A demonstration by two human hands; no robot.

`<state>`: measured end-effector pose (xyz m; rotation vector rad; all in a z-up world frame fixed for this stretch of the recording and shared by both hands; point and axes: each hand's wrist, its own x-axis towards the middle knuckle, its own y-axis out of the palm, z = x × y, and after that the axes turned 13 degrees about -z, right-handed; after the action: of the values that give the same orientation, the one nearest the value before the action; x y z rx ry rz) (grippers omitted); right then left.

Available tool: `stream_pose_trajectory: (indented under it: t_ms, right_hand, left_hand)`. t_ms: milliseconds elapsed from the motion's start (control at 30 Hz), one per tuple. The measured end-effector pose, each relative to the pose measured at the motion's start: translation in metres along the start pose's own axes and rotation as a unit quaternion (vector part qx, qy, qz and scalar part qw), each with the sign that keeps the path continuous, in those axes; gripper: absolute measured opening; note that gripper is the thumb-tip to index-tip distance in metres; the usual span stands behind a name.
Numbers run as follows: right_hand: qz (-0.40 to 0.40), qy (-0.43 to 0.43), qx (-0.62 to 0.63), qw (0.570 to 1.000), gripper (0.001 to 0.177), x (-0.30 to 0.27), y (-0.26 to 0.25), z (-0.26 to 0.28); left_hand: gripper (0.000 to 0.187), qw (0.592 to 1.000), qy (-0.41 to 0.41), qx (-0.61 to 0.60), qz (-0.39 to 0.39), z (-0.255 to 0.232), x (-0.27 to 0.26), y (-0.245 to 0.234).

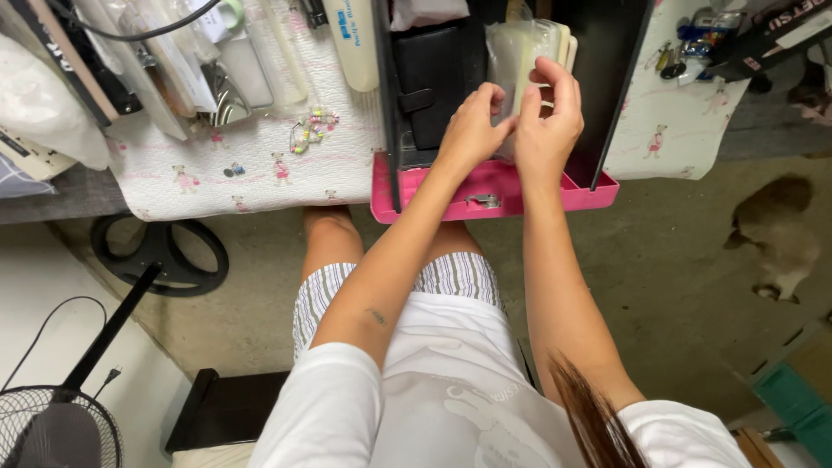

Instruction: Organizing various phone accessories, electronics, and personal items into a drawer.

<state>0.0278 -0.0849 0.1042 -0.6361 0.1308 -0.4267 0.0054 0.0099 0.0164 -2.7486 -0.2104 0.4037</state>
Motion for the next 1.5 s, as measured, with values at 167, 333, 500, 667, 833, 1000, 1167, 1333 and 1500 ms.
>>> stream_pose_trajectory:
  t_ms: [167,333,500,667,833,1000,1167,1333,1500]
  right_hand:
    - [0.099,0.125,0.283,0.946,0.025,-0.029,0.041,0.070]
    - [0.165,0.147,0.364,0.905,0.023,-0.075,0.106,0.137]
    - [0.234,0.175,0.214,0.932,0.031,-0.117,0.217,0.099]
    - [0.178,0.104,0.050,0.977,0.052,-0.140,0.316,0.019]
    - [0.158,0.139,-0.113,0.971,0.066,-0.136,0.339,0.050]
    - [0.228,0.179,-0.086,0.953,0.044,-0.152,0.363,-0.007]
    - [0.185,0.300,0.128,0.927,0.031,-0.139,0.303,0.088]
    - [0.179,0.337,0.189,0.905,0.037,-0.123,0.224,0.125]
    - [0.226,0.332,0.255,0.879,0.053,-0.107,0.176,0.181]
  left_hand:
    - [0.018,0.983,-0.112,-0.142,-0.032,-0.059,0.005,-0.117]
    - [0.013,0.969,0.040,-0.102,-0.221,-0.032,0.008,-0.214]
    - [0.011,0.951,-0.132,-0.112,-0.258,0.063,0.025,-0.267]
    - [0.010,0.950,-0.153,-0.085,-0.257,0.119,0.040,-0.291]
    - [0.013,0.959,-0.151,-0.094,-0.219,0.127,0.044,-0.313]
    - [0.013,0.966,-0.179,-0.056,-0.180,0.123,0.046,-0.333]
    - [0.015,0.969,-0.151,-0.062,-0.188,0.117,0.044,-0.338]
    - [0.021,0.972,-0.087,-0.046,-0.214,0.086,0.036,-0.330]
    - [0.044,0.951,-0.193,-0.211,-0.118,0.066,0.033,-0.305]
